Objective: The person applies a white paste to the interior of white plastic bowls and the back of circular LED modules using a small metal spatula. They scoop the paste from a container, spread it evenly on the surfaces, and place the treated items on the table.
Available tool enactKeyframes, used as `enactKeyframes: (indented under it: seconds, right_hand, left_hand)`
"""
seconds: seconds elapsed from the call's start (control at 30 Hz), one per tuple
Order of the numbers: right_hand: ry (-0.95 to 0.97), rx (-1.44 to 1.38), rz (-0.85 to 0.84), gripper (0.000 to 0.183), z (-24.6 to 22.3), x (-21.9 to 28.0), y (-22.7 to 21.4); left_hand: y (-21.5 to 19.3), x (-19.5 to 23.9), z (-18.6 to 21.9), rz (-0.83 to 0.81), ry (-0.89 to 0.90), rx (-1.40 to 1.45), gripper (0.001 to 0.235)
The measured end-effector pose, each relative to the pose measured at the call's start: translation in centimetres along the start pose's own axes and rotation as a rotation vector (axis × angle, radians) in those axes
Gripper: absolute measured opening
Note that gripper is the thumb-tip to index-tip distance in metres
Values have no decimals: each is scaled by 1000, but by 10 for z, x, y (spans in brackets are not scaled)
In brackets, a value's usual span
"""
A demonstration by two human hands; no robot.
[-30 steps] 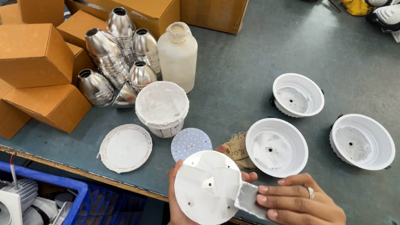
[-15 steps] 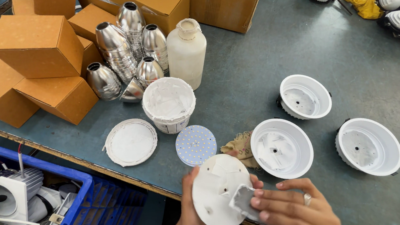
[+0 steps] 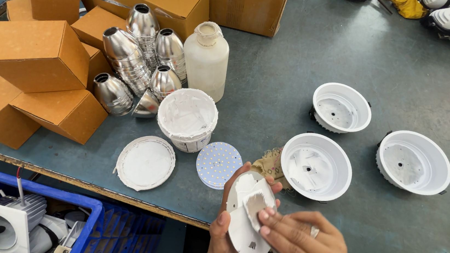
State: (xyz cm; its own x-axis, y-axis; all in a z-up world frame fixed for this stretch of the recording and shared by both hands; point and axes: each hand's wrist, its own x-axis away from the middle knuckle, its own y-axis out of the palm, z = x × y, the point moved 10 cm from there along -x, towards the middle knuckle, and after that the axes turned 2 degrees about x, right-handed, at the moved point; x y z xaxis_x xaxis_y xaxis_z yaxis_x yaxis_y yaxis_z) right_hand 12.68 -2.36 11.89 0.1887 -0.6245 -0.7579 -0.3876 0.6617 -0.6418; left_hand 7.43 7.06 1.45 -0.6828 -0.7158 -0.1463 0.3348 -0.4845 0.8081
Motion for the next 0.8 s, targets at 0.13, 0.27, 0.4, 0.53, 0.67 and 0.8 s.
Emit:
enactKeyframes:
  seconds: [0.13, 0.27, 0.4, 0.53, 0.67, 0.8]
  right_hand:
    - [-149, -68, -119, 27, -4, 22, 4]
    - [-25, -97, -112, 25, 16, 21, -15]
    - [238, -79, 29, 20, 32, 6, -26]
    - [269, -60, -1, 18, 27, -7, -22]
    - [264, -49, -1, 18, 26, -7, -20]
    - [242, -24, -16, 18, 25, 5, -17]
  left_hand:
    - [-6, 0, 2, 21, 19, 34, 102]
    - [-6, 1, 4, 11, 36, 46, 103]
    - [-2, 2, 5, -1, 30, 14, 106]
    - [-1, 5, 5, 0, 47, -39, 110]
    - [-3, 5, 6, 6, 39, -81, 113]
    - [-3, 3, 8, 10, 53, -73, 114]
